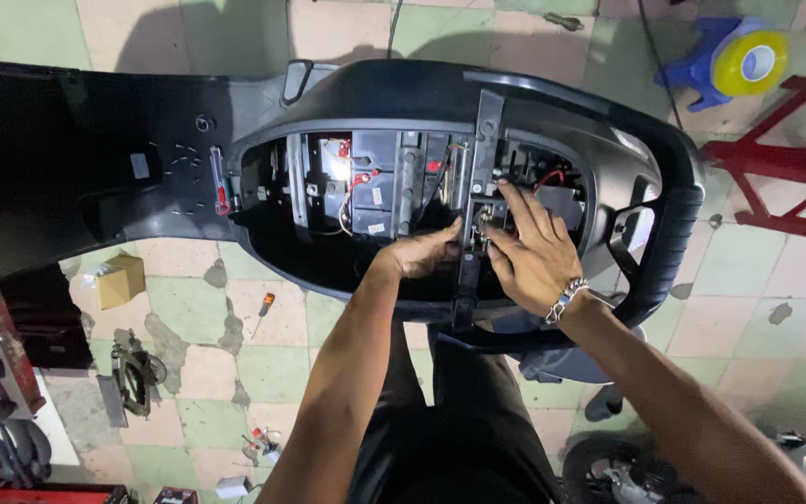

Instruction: The person removes the scooter seat using a power drill, then works on the battery and wiring under the seat with a screwdriver and pliers. The person also removes a front panel near the headlight using the drill and screwdriver.

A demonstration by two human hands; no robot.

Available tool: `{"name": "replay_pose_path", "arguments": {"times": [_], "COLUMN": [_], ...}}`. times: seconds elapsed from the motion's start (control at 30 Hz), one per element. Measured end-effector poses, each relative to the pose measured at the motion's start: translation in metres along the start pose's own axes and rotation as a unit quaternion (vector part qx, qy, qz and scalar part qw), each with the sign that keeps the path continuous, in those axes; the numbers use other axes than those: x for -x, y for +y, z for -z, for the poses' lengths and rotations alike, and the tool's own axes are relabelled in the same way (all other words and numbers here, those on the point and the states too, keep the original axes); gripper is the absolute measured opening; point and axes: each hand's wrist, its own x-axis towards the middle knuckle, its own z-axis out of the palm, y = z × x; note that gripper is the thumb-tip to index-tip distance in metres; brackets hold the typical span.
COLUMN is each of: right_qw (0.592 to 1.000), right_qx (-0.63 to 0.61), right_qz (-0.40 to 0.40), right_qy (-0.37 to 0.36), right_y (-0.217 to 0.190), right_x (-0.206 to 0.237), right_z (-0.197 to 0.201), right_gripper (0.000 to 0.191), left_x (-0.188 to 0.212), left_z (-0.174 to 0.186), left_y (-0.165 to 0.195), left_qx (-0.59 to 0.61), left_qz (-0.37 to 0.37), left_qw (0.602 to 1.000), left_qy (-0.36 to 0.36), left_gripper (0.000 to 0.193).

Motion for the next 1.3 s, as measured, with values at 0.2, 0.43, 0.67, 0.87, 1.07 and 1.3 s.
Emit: {"name": "replay_pose_path", "arguments": {"times": [0.2, 0.43, 0.67, 0.87, 1.07, 1.3], "right_qw": [0.996, 0.99, 0.986, 0.987, 0.982, 0.981], "right_qx": [0.04, 0.076, 0.105, 0.099, 0.109, 0.125], "right_qz": [0.062, 0.089, 0.06, 0.072, 0.099, 0.078], "right_qy": [-0.054, -0.076, -0.117, -0.102, -0.117, -0.128], "right_y": [0.012, 0.008, 0.009, 0.01, 0.011, 0.012], "right_x": [-0.009, -0.016, -0.02, -0.017, -0.018, -0.021], "right_z": [-0.001, -0.003, -0.008, -0.005, -0.003, -0.003], "right_gripper": [0.035, 0.042, 0.048, 0.047, 0.046, 0.053], "left_x": [0.0, -0.002, -0.001, 0.0, 0.003, 0.002], "left_z": [-0.003, -0.004, -0.005, -0.002, -0.004, -0.004], "left_y": [0.006, 0.009, 0.011, 0.012, 0.013, 0.014], "left_qx": [-0.032, 0.015, 0.012, -0.004, -0.048, -0.022], "left_qz": [0.006, -0.019, -0.007, 0.005, 0.015, 0.013], "left_qw": [0.999, 0.999, 0.999, 0.999, 0.998, 0.998], "left_qy": [-0.038, -0.036, -0.042, -0.046, -0.038, -0.052], "left_gripper": [0.077, 0.066, 0.062, 0.069, 0.08, 0.08]}}
